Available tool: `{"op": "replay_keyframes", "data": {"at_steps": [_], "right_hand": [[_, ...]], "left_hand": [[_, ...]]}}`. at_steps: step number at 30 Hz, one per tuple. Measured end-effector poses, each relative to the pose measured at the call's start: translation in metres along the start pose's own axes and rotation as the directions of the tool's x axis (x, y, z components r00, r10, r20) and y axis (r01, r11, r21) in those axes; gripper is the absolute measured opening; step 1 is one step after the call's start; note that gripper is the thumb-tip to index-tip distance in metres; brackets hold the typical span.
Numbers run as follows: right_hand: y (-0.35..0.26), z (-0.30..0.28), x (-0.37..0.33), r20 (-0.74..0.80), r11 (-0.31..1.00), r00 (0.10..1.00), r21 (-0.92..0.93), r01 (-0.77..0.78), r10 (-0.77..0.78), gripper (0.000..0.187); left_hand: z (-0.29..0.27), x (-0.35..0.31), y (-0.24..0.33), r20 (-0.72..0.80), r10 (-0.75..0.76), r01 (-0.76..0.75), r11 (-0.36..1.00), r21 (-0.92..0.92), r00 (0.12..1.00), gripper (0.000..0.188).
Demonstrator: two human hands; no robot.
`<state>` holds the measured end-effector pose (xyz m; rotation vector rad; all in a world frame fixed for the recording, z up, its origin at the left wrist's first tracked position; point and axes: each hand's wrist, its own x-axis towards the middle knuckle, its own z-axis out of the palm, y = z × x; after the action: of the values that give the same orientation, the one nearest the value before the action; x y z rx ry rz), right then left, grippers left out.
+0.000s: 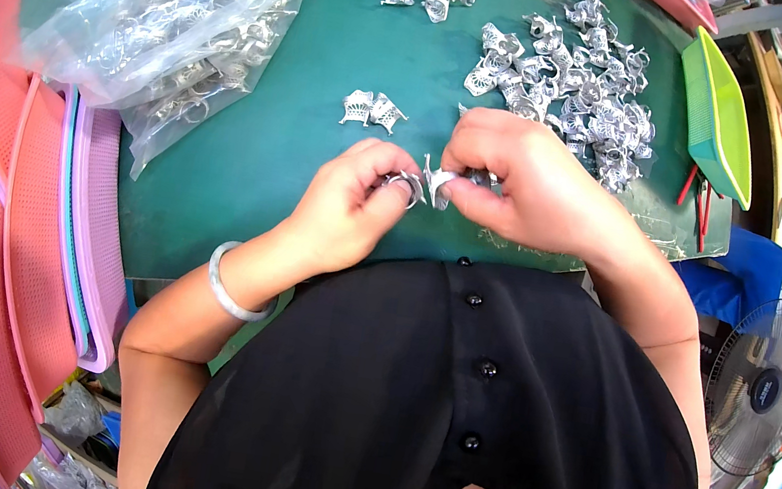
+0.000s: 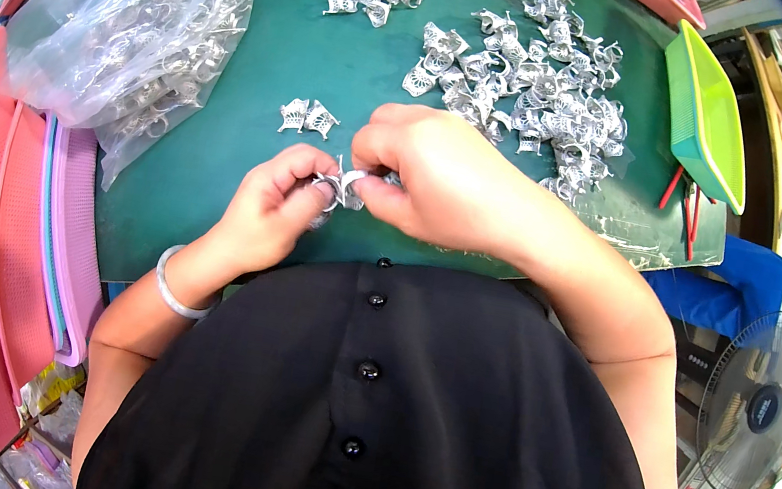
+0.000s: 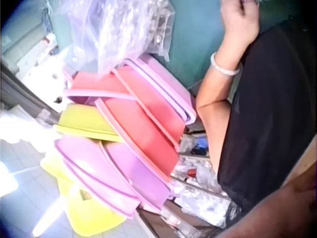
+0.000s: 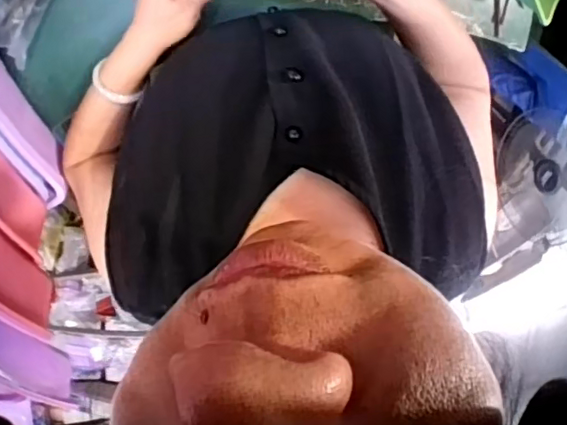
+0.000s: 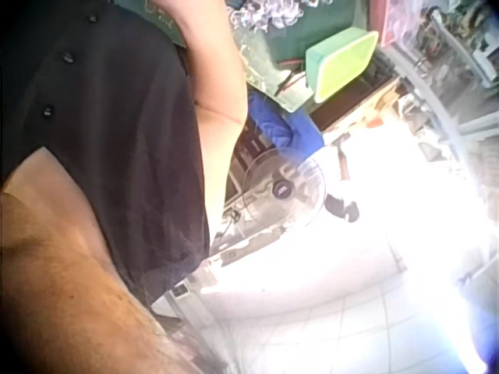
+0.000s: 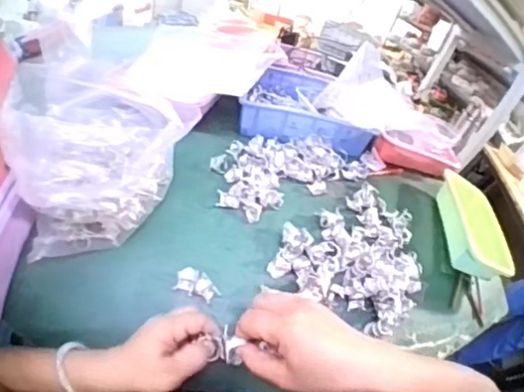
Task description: The person repeatedly picks up small silver metal charms and key rings from a green table, connects them by hand, and places the assembled units back on the table. The person occasionally gathers loose parts from a plastic bag and continues assembling without using tools.
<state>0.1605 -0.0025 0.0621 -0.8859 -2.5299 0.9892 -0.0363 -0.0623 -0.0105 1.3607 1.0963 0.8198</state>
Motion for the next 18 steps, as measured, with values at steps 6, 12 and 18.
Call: {"op": "replay_keyframes", "data": {"at_steps": [6,12,18], "right_hand": [[-0.014,0.013,0.006,-0.058,0.964,0.962,-0.039,0.264,-0.266,0.018],[-0.009,0.015,0.020,-0.106,0.960,0.956,0.038,0.278,-0.273,0.027],[0.012,0.029,0.039,-0.201,0.976,0.979,-0.209,-0.056,0.013,0.038]], "left_hand": [[-0.005,-0.004,0.001,0.308,-0.163,0.341,0.250,-0.906,0.937,0.033],[-0.015,-0.011,-0.002,0.312,-0.089,0.322,0.144,-0.936,0.946,0.037],[-0.021,-0.026,-0.016,0.175,-0.151,0.212,0.280,-0.936,0.973,0.036]]}}
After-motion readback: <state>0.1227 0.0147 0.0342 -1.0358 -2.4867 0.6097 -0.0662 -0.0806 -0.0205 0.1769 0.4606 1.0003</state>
